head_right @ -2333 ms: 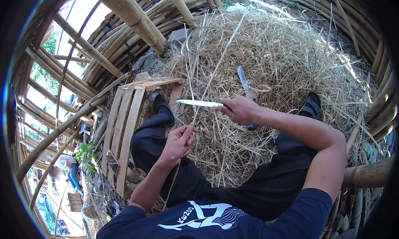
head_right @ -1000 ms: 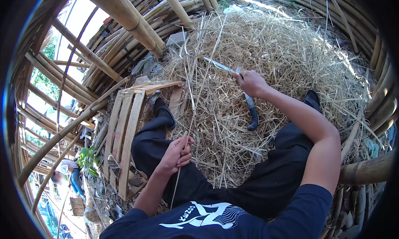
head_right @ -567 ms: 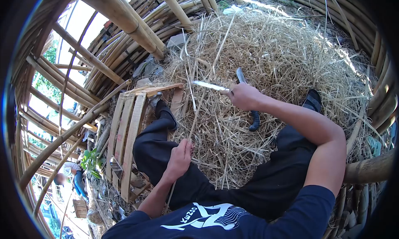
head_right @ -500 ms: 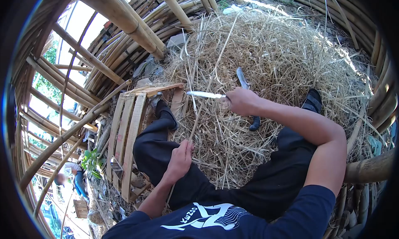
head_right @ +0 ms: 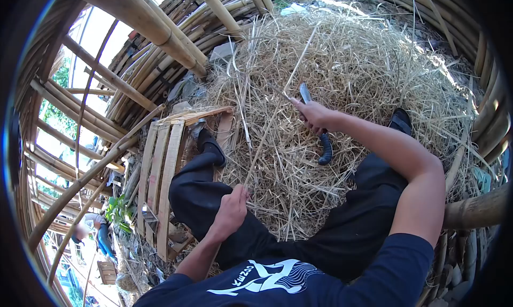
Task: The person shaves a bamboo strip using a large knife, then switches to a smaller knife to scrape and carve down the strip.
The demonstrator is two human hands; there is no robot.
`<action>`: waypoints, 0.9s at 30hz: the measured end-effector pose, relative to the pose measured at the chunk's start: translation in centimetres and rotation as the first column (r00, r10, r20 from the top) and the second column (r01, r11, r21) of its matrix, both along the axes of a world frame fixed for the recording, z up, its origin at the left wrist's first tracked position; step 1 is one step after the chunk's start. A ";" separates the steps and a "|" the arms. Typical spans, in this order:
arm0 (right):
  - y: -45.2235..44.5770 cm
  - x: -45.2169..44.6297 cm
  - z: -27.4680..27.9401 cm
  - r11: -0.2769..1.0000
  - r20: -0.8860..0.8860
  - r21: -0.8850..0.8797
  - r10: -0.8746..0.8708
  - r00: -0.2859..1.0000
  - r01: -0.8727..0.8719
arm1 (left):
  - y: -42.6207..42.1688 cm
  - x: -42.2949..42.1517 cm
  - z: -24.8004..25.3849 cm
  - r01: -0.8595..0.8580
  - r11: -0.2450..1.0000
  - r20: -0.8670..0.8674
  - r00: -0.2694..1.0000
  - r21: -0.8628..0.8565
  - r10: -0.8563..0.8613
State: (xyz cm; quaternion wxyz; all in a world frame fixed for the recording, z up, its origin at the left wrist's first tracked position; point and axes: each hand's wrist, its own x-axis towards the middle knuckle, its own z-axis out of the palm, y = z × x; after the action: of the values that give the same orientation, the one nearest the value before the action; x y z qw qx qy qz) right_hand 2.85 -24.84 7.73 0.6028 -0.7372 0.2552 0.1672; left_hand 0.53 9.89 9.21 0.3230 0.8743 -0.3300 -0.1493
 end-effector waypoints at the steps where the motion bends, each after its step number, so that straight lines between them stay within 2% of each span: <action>1: 0.9 -0.2 0.5 1.000 -0.001 0.000 -0.004 1.000 0.004 | -0.1 0.1 0.2 -0.022 0.999 -0.001 1.000 0.024 0.022; 2: 1.8 -0.5 0.6 0.944 0.124 -0.294 0.190 0.974 -0.146 | -0.1 0.1 0.3 -0.022 0.999 -0.005 1.000 0.025 0.022; 3: 2.7 -1.0 0.4 0.785 0.183 -0.573 0.403 0.897 -0.236 | -0.1 0.0 0.4 -0.032 0.999 -0.002 0.999 0.017 0.032; 4: 3.8 -1.4 0.1 0.651 0.218 -0.727 0.519 0.827 -0.217 | 0.0 0.0 0.6 -0.040 0.999 0.004 0.999 0.009 0.040; 5: 3.7 -1.7 0.3 0.652 0.217 -0.726 0.519 0.827 -0.220 | 0.1 -0.1 0.7 -0.041 0.999 0.001 0.999 0.011 0.041; 7: 3.7 -2.5 1.2 0.305 0.005 -0.891 0.749 0.663 -0.338 | 0.5 -0.4 0.9 -0.056 0.995 0.033 0.998 0.080 0.054; 9: -1.7 -0.2 -1.0 0.427 0.094 -0.902 0.354 0.930 -0.071 | 1.5 -0.4 0.6 -0.036 0.997 0.030 0.999 0.074 0.033; 10: -3.8 -0.6 0.4 0.220 -0.005 -0.967 0.496 0.869 -0.130 | 1.7 -0.5 0.5 -0.008 0.998 0.031 0.999 0.063 0.006; 11: -3.3 -0.5 0.4 0.212 -0.010 -0.968 0.500 0.866 -0.134 | 1.2 -0.5 0.7 -0.012 0.998 0.029 1.000 0.056 0.011; 13: -1.1 -0.5 0.0 0.623 0.244 -0.781 0.225 0.943 0.053 | -0.1 -0.4 1.7 -0.013 0.999 -0.013 1.000 0.044 0.013; 14: -0.5 -0.3 -0.4 0.851 0.253 -0.523 0.197 0.947 -0.037 | -0.4 -0.2 1.3 -0.005 1.000 -0.011 1.000 0.031 0.005; 15: -0.1 1.0 -2.7 0.897 0.155 -0.442 0.081 0.985 -0.004 | -0.6 0.2 0.7 0.002 1.000 -0.010 1.000 0.018 -0.002; 16: 2.4 -0.5 0.9 0.988 -0.036 -0.143 -0.059 0.998 0.053 | -0.3 0.4 0.3 0.006 1.000 -0.010 1.000 0.022 -0.006; 17: 3.0 -1.0 -0.7 0.916 0.145 -0.357 0.251 0.957 -0.186 | 0.0 0.6 0.3 0.013 0.999 -0.003 1.000 0.030 -0.013; 18: 3.7 -1.4 -1.0 0.733 0.238 -0.589 0.560 0.794 -0.340 | 0.2 0.7 0.2 -0.012 0.998 0.018 1.000 0.056 0.011; 19: 3.9 -1.7 -1.0 0.735 0.239 -0.586 0.559 0.794 -0.341 | 0.4 0.6 0.1 -0.042 0.996 0.031 0.999 0.079 0.040; 21: 5.2 -2.5 1.1 0.314 -0.046 -0.853 0.750 0.660 -0.416 | 1.0 -0.1 0.0 -0.021 0.997 0.041 0.999 0.072 0.018; 22: 3.1 -1.9 -0.3 0.329 0.055 -0.901 0.733 0.679 -0.282 | 1.3 -0.3 0.1 0.002 0.998 0.054 0.999 0.063 -0.005; 23: 0.0 0.0 -2.0 0.218 -0.088 -0.944 0.553 0.829 -0.246 | 1.7 -0.6 0.3 -0.002 0.998 0.043 0.999 0.069 -0.001; 24: -3.2 0.2 -1.2 0.320 0.024 -0.938 0.435 0.900 -0.130 | 1.9 -0.8 0.5 -0.005 0.998 0.005 1.000 0.070 0.005; 25: -4.5 -0.6 -1.2 0.194 0.106 -0.981 0.538 0.836 -0.001 | 1.7 -0.7 0.7 -0.007 0.998 -0.025 1.000 0.066 0.009; 27: -2.3 -0.1 -1.5 0.406 0.175 -0.913 0.316 0.932 0.033 | 1.2 -0.2 0.8 -0.023 0.998 0.006 1.000 0.056 0.023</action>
State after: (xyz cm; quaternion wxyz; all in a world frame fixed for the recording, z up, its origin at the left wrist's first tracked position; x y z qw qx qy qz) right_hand 2.76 -27.14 6.25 0.1264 -0.9799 0.1387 -0.0677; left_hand 0.32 11.12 9.96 0.2989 0.8872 -0.3165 -0.1526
